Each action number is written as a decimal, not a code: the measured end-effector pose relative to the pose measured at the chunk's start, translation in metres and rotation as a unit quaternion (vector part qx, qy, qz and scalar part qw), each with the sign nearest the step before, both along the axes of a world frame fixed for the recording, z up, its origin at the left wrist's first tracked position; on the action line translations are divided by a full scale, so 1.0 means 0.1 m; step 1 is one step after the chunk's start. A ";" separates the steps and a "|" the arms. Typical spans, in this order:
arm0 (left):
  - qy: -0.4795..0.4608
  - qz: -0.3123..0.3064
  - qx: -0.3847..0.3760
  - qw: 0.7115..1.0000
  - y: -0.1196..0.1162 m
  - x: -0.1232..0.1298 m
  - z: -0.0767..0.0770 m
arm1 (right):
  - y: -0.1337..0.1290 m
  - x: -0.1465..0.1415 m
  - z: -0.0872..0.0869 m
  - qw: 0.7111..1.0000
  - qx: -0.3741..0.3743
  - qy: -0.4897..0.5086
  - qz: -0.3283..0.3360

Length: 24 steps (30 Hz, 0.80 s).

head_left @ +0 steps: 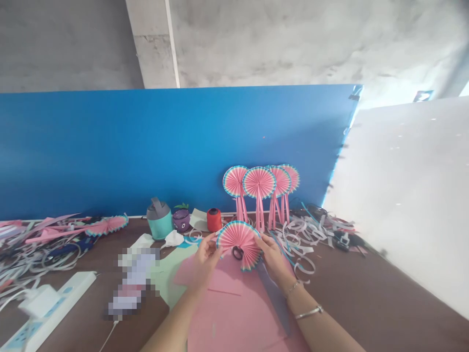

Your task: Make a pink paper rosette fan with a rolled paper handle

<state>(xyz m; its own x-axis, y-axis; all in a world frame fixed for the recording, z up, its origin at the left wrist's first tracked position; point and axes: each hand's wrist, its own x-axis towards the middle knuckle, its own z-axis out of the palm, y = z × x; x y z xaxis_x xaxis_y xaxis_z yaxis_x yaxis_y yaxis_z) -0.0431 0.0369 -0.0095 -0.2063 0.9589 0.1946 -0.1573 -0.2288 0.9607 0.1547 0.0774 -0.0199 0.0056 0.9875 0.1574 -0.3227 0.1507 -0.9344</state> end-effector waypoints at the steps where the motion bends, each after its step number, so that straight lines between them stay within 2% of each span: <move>1: -0.012 -0.016 -0.007 1.000 -0.01 0.02 0.02 | 0.00 -0.01 0.00 1.000 -0.001 0.006 -0.005; 7: -0.060 -0.162 -0.077 0.982 -0.13 0.12 0.11 | -0.03 -0.05 0.02 0.998 -0.009 0.049 -0.037; 9: -0.082 -0.185 -0.100 0.974 -0.17 0.14 0.11 | -0.06 -0.06 0.05 0.998 -0.007 0.046 -0.041; 16: -0.115 -0.222 -0.136 0.959 -0.23 0.17 0.05 | -0.11 -0.08 0.12 0.999 0.006 0.039 -0.011; 21: -0.007 -0.203 -0.099 0.974 -0.23 0.19 0.09 | -0.12 -0.08 0.11 0.999 0.019 0.029 0.005; 24: 0.068 -0.168 -0.052 0.982 -0.23 0.22 0.10 | -0.10 -0.09 0.09 0.999 0.012 0.040 0.005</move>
<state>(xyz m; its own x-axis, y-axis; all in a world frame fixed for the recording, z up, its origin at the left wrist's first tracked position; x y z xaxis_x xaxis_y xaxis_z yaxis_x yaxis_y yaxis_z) -0.0213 0.0144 0.0009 0.1469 0.9845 0.0955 -0.0762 -0.0850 0.9935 0.1455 0.0671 -0.0110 0.0096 0.9836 0.1803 -0.3968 0.1692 -0.9022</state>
